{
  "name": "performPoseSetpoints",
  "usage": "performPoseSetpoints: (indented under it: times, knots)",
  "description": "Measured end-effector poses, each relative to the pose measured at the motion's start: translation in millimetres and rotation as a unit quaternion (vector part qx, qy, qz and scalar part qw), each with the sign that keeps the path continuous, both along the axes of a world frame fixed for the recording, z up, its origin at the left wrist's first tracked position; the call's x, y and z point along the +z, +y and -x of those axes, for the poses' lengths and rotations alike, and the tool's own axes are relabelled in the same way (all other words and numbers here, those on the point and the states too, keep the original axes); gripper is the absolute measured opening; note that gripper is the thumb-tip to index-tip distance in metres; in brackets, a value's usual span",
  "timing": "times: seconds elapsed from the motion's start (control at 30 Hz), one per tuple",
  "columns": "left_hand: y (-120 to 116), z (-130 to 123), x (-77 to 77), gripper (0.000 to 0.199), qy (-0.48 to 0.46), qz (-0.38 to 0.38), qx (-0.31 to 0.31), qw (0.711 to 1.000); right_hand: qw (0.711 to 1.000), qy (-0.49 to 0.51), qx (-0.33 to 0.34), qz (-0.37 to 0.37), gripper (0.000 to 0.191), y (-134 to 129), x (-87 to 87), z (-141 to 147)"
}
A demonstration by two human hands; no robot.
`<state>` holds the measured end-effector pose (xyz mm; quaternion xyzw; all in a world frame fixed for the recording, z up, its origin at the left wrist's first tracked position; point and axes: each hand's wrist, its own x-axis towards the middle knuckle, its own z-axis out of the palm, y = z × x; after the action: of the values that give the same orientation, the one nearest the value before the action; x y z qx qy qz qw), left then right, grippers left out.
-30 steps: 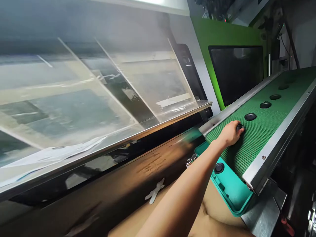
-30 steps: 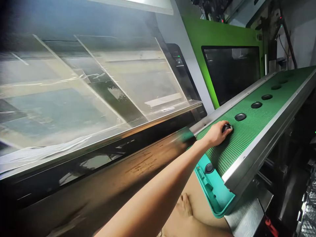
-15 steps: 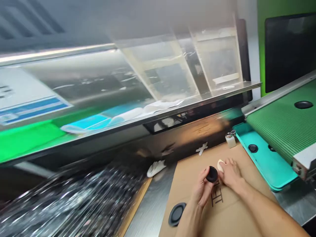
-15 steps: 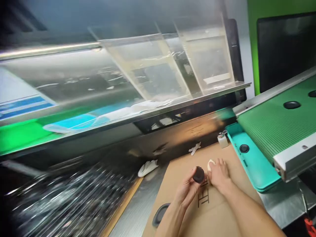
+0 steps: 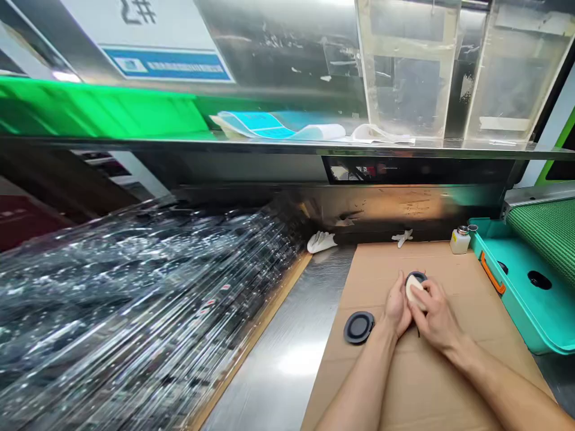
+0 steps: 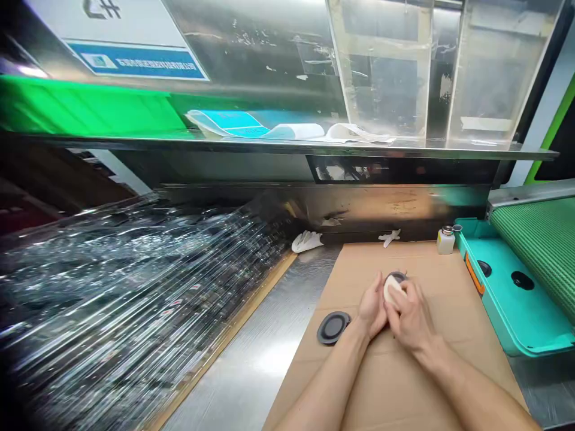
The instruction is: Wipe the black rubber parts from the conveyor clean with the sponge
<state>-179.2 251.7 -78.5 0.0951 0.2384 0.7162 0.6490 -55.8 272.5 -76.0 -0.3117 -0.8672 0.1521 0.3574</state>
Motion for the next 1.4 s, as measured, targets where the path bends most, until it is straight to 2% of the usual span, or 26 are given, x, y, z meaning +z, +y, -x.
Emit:
performPoseSetpoints:
  times: [0.07,0.17,0.3,0.4,0.47,0.53,0.6,0.7,0.77,0.83,0.93,1.03,1.17,1.23,1.33,1.4]
  knots:
    - [2.0,1.3,-0.5,0.033,-0.016,0.010,-0.004,1.000,0.998,-0.048,-0.019,-0.021,0.037,-5.9,2.7,7.1]
    - [4.4,0.9,-3.0,0.030,-0.006,0.020,0.028,0.999,0.993,-0.062,-0.102,-0.013,0.037,0.4,6.9,13.1]
    - [6.0,-0.1,-6.3,0.027,-0.006,0.029,0.033,0.999,0.993,-0.092,-0.064,-0.024,0.038,4.2,6.4,14.8]
    - [6.8,0.6,-8.2,0.026,0.017,0.030,0.047,0.998,0.988,-0.108,-0.107,-0.013,0.038,-0.9,3.5,15.6]
    - [6.8,1.1,-8.5,0.026,0.030,0.030,0.048,0.998,0.990,-0.116,-0.081,-0.020,0.040,-1.2,0.9,14.9]
    - [6.1,1.4,-7.5,0.026,0.042,0.028,0.049,0.998,0.991,-0.116,-0.054,-0.028,0.040,6.8,-2.0,10.6]
    - [4.6,1.3,-5.3,0.023,0.054,0.023,0.062,0.996,0.991,-0.093,-0.092,-0.012,0.038,23.8,-4.2,2.0]
    - [2.3,1.3,-2.3,0.024,0.060,0.024,0.064,0.996,0.991,-0.005,-0.133,0.019,0.040,52.2,-5.1,-14.4]
    - [2.2,1.8,-1.7,0.027,0.057,0.028,0.048,0.997,0.990,0.057,-0.125,0.036,0.046,61.1,-4.3,-21.8]
    - [3.1,2.7,-1.9,0.029,0.051,0.033,0.045,0.997,0.990,0.076,-0.099,0.060,0.050,59.1,-2.3,-24.6]
    - [4.0,3.9,-2.2,0.028,0.039,0.044,0.051,0.997,0.993,0.014,-0.023,0.111,0.052,44.7,2.9,-24.2]
    - [2.6,3.4,-1.8,0.025,0.038,0.045,0.042,0.997,0.984,-0.043,0.037,0.170,0.050,32.8,8.9,-23.8]
    - [1.6,-1.1,-2.9,0.025,0.050,0.021,0.026,0.998,0.981,0.018,0.008,0.191,0.031,28.7,9.7,-17.0]
    - [2.3,-3.4,-4.5,0.024,0.062,0.016,0.036,0.997,0.978,0.071,-0.008,0.198,0.030,28.8,6.3,-8.9]
    - [3.0,-4.3,-5.7,0.023,0.072,0.024,0.047,0.996,0.965,0.113,0.021,0.234,0.032,30.9,1.8,0.9]
    - [2.3,-3.5,-5.3,0.023,0.069,0.026,0.033,0.997,0.960,0.088,0.055,0.259,0.029,34.8,2.0,0.3]
